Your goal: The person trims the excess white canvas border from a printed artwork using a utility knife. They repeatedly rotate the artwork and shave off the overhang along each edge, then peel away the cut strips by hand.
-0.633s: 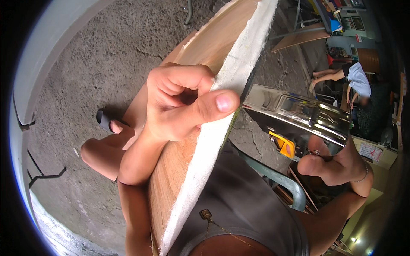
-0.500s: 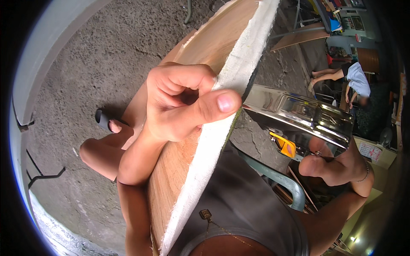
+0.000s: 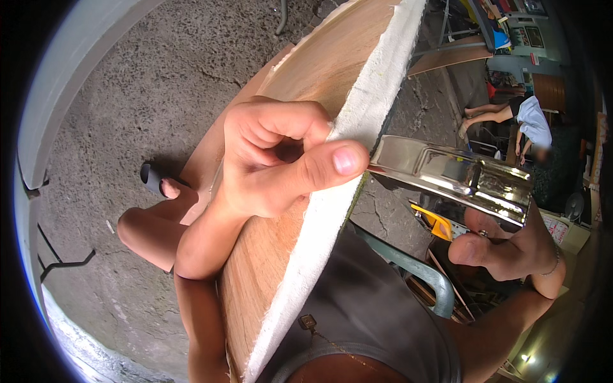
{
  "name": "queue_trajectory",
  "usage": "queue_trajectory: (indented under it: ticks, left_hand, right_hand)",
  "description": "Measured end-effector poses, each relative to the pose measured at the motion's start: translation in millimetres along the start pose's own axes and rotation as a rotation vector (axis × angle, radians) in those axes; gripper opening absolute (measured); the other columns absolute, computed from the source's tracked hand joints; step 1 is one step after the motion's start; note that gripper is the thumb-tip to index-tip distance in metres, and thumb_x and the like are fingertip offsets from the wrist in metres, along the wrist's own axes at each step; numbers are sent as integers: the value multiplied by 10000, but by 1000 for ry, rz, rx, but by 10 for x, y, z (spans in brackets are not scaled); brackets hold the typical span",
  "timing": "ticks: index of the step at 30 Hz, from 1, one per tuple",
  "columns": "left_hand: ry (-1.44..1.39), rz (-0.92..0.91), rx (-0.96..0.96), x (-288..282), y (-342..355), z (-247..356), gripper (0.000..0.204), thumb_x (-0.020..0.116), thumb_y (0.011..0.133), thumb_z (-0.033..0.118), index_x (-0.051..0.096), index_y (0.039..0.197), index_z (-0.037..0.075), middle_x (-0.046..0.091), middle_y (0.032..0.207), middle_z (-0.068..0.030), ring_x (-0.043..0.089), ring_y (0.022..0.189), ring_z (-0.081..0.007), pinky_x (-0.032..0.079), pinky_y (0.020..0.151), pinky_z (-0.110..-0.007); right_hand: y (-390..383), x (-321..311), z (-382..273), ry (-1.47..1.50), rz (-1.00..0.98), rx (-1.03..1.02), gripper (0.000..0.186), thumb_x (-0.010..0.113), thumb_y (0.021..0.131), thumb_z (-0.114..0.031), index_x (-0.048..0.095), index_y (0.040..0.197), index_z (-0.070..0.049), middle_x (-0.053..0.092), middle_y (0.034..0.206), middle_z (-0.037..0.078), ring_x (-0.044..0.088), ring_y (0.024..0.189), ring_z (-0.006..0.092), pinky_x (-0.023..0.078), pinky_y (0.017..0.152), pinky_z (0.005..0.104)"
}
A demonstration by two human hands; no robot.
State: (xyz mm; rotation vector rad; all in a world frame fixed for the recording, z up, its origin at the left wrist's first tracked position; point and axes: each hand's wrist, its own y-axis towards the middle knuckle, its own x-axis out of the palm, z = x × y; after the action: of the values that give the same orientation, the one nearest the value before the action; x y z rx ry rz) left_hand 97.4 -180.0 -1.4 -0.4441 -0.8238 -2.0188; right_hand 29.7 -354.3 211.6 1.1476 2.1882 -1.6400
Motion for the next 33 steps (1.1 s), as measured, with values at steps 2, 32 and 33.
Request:
queue_trajectory:
  ticks: [2, 32, 33]
  left_hand:
    - [-1, -5, 1, -3, 8, -8, 380, 733, 854, 148, 540, 543, 44, 522, 489, 26, 427, 442, -9, 256, 403, -213]
    - [-46, 8, -188, -208, 25, 55, 357, 711, 880, 213, 538, 599, 77, 486, 533, 56, 403, 464, -12, 257, 422, -217]
    - [-13, -2, -216, -185, 53, 107, 381, 704, 887, 238, 517, 588, 93, 467, 523, 69, 382, 460, -8, 245, 424, -214]
  right_hand:
    - [0, -32, -28, -33, -33, 31, 287, 739, 849, -283, 589, 878, -40, 509, 726, -23, 461, 668, 144, 435, 671, 312]
    - [1967, -852, -1129, -867, 656, -701, 438, 635, 885, -416, 657, 949, 17, 650, 805, 132, 590, 634, 183, 475, 524, 283]
    - [2174, -816, -1255, -894, 699, -774, 481, 668, 858, -450, 653, 921, 27, 655, 818, 102, 612, 719, 165, 491, 613, 298]
